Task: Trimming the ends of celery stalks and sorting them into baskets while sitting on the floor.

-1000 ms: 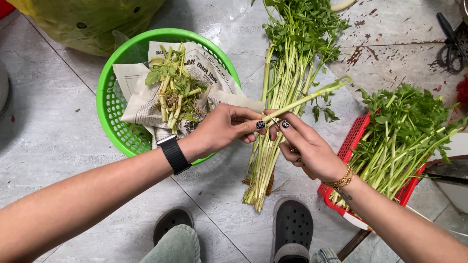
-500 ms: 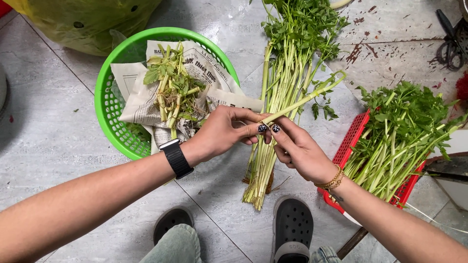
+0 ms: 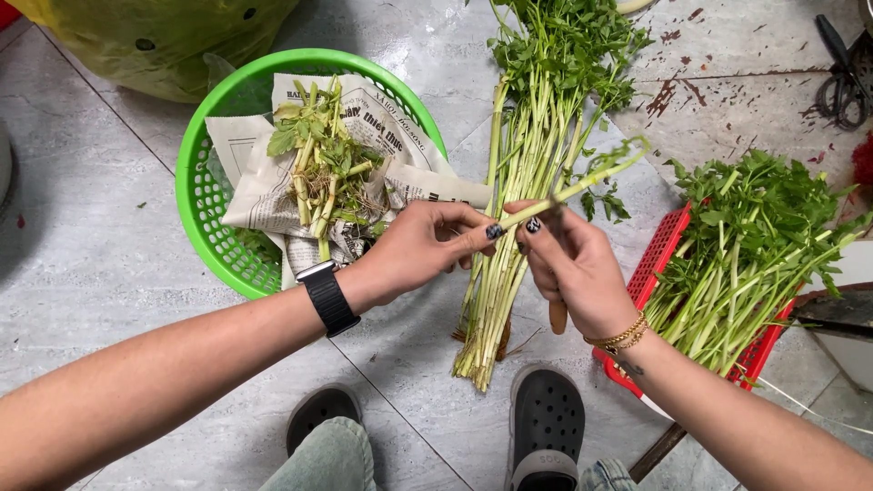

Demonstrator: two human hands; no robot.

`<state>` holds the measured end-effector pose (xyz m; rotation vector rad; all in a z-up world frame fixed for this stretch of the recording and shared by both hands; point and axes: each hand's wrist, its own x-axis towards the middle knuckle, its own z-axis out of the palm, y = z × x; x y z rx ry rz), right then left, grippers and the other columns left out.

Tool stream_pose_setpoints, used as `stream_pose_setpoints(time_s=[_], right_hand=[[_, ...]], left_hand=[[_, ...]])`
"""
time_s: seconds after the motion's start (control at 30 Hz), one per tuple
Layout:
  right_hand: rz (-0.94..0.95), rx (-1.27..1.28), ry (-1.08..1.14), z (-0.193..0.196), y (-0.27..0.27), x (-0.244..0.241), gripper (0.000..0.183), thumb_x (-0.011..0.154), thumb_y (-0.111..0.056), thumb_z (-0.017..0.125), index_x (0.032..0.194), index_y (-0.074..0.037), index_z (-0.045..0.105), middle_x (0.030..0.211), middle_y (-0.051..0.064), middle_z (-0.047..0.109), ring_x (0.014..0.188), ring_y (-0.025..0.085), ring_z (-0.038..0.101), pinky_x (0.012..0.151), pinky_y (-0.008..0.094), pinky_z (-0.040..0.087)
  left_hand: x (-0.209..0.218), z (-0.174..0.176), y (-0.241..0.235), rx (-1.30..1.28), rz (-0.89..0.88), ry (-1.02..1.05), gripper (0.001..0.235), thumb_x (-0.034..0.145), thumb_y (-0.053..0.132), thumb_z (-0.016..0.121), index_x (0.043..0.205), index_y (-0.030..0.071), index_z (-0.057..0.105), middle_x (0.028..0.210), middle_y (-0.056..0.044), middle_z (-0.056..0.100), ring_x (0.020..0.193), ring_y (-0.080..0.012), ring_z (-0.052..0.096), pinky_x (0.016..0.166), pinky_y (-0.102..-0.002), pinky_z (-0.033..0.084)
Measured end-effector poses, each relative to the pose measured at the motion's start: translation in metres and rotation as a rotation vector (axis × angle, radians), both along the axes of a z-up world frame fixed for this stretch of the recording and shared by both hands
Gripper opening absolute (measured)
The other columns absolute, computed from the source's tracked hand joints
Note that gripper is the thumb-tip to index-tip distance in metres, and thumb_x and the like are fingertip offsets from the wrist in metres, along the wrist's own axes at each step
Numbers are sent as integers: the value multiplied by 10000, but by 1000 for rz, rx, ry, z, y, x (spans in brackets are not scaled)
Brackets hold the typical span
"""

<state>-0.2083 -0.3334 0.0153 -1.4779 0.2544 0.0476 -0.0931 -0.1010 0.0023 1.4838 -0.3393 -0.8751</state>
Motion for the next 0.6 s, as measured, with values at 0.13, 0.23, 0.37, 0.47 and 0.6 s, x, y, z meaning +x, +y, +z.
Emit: stream_pose_setpoints(time_s=[0.13,0.23,0.37,0.47,0.6], right_hand=[[-141,2,34,13,14,2,336,1268,-178,759,994,16,733,538,-45,380,441,26,295,346,191,308],[-162,-15,62,15,12,6,371,1249,-189,778,949,22,725,486,-10,394,386,47,325,235,267,423],[-170,-23,67,14,7,10,354,1239,-184,788,956,20,726,483,-4,384,377,44,319,212,294,456],[-171,-17,76,14,7,10,357,1236,-189,794,957,23,725,478,1,383,367,47,319,195,314,470],[-176,-9,85,11,7,8,357,1236,-189,798,953,15,724,487,0,364,383,47,294,208,301,464]], left_hand=[[-2,-8,-3,14,11,81,389,1172,390,880,1234,10,930,968,-177,923,703,-115,774,582,-253,640],[-3,-7,-1,34,-14,87,348,1144,314,920,1278,-7,923,1001,-187,942,722,-116,778,601,-238,621],[-4,1,0,-7,-43,171,369,1160,223,873,1378,-75,871,1117,-210,943,881,-142,833,762,-255,701],[-3,4,2,-40,-61,239,396,1167,140,840,1447,-138,818,1192,-250,921,998,-192,876,899,-291,760],[-3,-1,5,-37,-93,254,409,1170,94,821,1473,-177,780,1206,-271,900,1053,-232,907,969,-324,785]])
